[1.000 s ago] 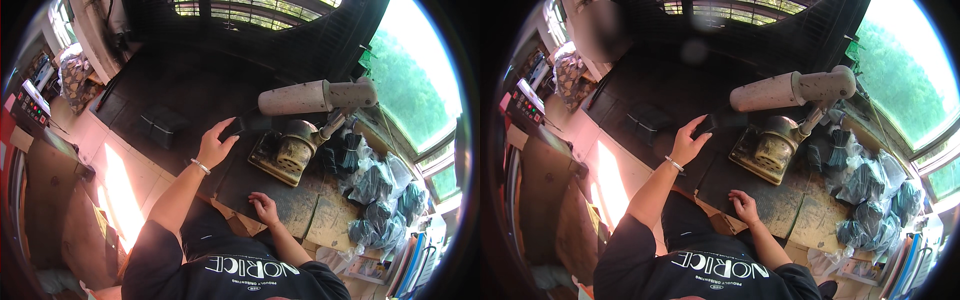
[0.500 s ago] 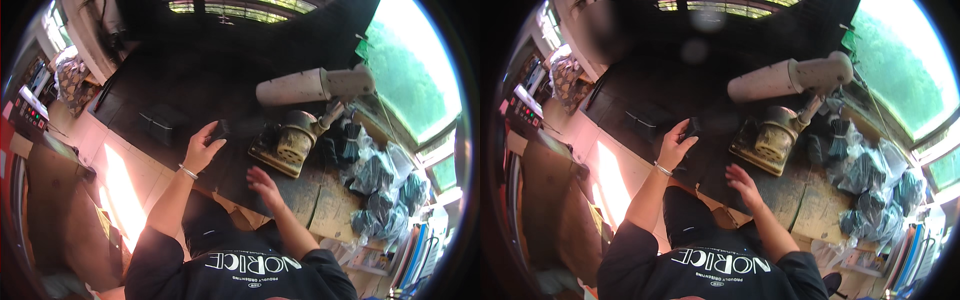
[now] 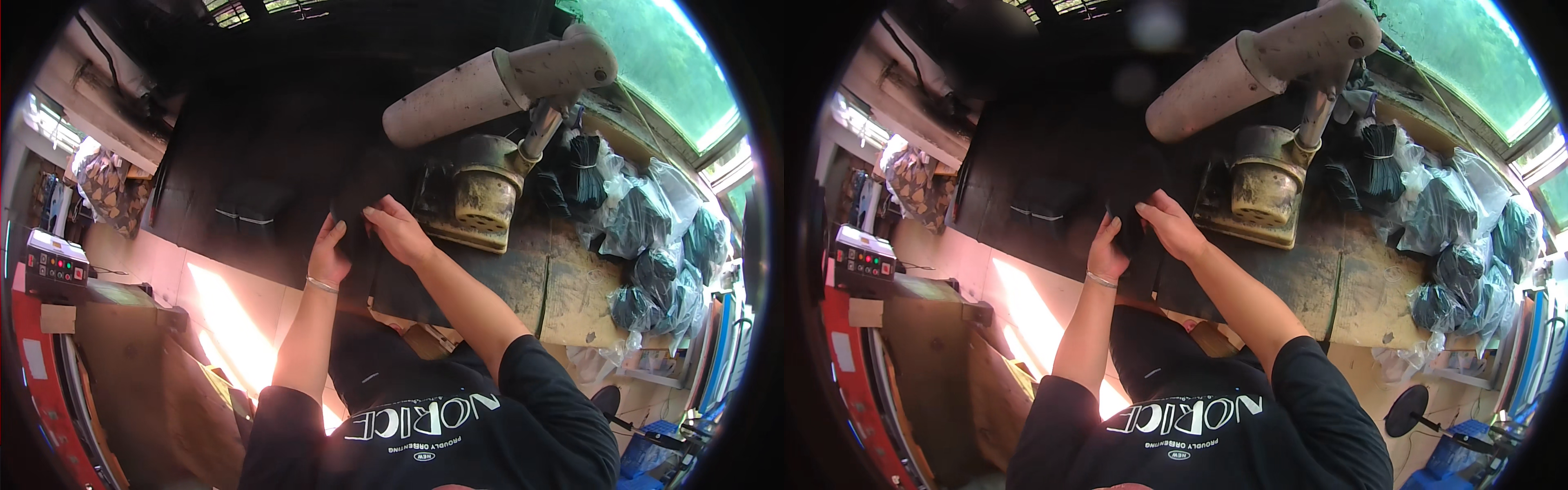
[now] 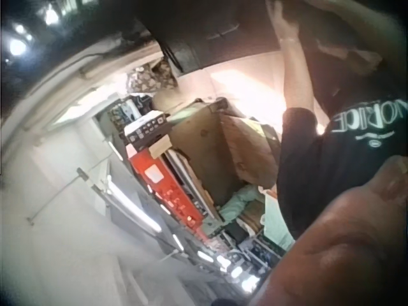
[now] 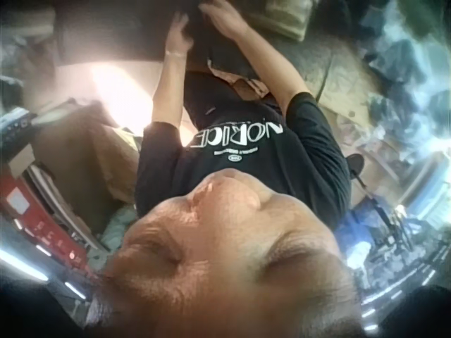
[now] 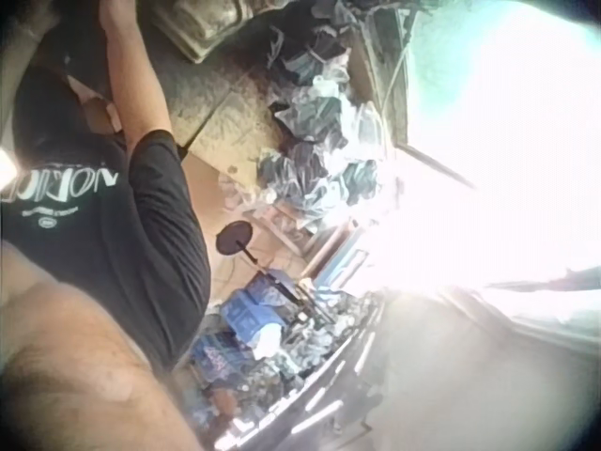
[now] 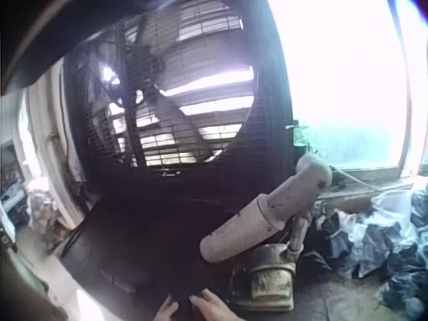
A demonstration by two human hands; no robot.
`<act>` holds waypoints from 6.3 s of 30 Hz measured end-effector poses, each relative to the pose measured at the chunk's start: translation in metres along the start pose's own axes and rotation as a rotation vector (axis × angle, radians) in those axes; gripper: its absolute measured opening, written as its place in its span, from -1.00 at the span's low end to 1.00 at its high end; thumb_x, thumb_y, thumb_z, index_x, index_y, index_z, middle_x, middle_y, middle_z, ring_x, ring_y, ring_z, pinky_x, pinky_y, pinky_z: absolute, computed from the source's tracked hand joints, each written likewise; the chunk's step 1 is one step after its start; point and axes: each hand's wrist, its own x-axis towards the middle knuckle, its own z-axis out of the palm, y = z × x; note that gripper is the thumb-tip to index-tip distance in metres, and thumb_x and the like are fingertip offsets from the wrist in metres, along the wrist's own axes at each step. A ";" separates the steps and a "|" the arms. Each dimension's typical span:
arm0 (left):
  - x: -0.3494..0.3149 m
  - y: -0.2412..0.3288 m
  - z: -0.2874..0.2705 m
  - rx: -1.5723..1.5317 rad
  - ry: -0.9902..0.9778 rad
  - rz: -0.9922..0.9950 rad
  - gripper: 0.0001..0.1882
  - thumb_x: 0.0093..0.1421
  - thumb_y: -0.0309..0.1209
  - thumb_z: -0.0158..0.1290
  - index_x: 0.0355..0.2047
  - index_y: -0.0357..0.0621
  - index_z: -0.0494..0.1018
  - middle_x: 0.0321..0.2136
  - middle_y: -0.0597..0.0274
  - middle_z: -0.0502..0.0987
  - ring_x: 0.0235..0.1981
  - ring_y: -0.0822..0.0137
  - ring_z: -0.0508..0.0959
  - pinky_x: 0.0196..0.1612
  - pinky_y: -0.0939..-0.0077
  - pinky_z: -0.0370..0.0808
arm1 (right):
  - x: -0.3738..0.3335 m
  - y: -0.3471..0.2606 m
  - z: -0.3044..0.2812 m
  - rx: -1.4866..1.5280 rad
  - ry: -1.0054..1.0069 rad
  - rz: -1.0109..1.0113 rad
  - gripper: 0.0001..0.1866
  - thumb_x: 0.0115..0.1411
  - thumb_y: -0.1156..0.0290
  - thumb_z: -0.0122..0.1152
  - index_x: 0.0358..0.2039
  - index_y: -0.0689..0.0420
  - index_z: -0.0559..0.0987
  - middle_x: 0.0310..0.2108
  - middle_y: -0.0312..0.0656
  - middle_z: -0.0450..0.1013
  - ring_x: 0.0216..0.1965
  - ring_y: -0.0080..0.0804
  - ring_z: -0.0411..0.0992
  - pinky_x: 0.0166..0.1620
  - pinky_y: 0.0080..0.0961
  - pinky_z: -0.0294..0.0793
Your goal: Heating shoe components using an industrial heater to prepare them for the lasting process.
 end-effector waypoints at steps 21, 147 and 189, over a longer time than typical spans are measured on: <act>0.061 0.013 0.018 -0.041 -0.034 -0.016 -0.47 0.16 -0.46 0.11 0.16 -0.17 0.30 0.05 0.22 0.44 0.11 0.29 0.40 0.21 0.39 0.29 | 0.042 -0.038 0.019 -0.271 0.076 -0.156 -0.65 0.28 0.60 -0.14 0.09 0.25 0.32 0.04 -0.19 0.37 0.08 -0.51 0.28 0.17 -0.54 0.19; -0.038 -0.190 0.061 0.837 -0.460 0.004 0.21 -0.08 -0.47 0.35 0.37 -0.14 -0.32 0.23 0.11 0.19 0.22 0.23 0.27 0.28 0.40 0.19 | -0.193 -0.109 -0.111 -2.024 -0.146 0.135 -0.05 -0.22 0.36 0.37 0.25 0.19 0.20 0.14 -0.09 0.29 0.21 -0.15 0.22 0.26 -0.14 0.13; -0.041 -0.246 0.061 0.832 -0.364 -0.045 -0.46 0.18 -0.57 0.02 0.18 -0.25 0.16 0.07 0.08 0.39 0.09 0.25 0.40 0.15 0.44 0.29 | -0.216 -0.060 -0.114 -1.981 0.406 0.152 -0.11 -0.03 0.49 0.04 0.34 0.31 -0.05 0.39 0.08 -0.14 0.42 -0.04 -0.22 0.36 0.06 -0.29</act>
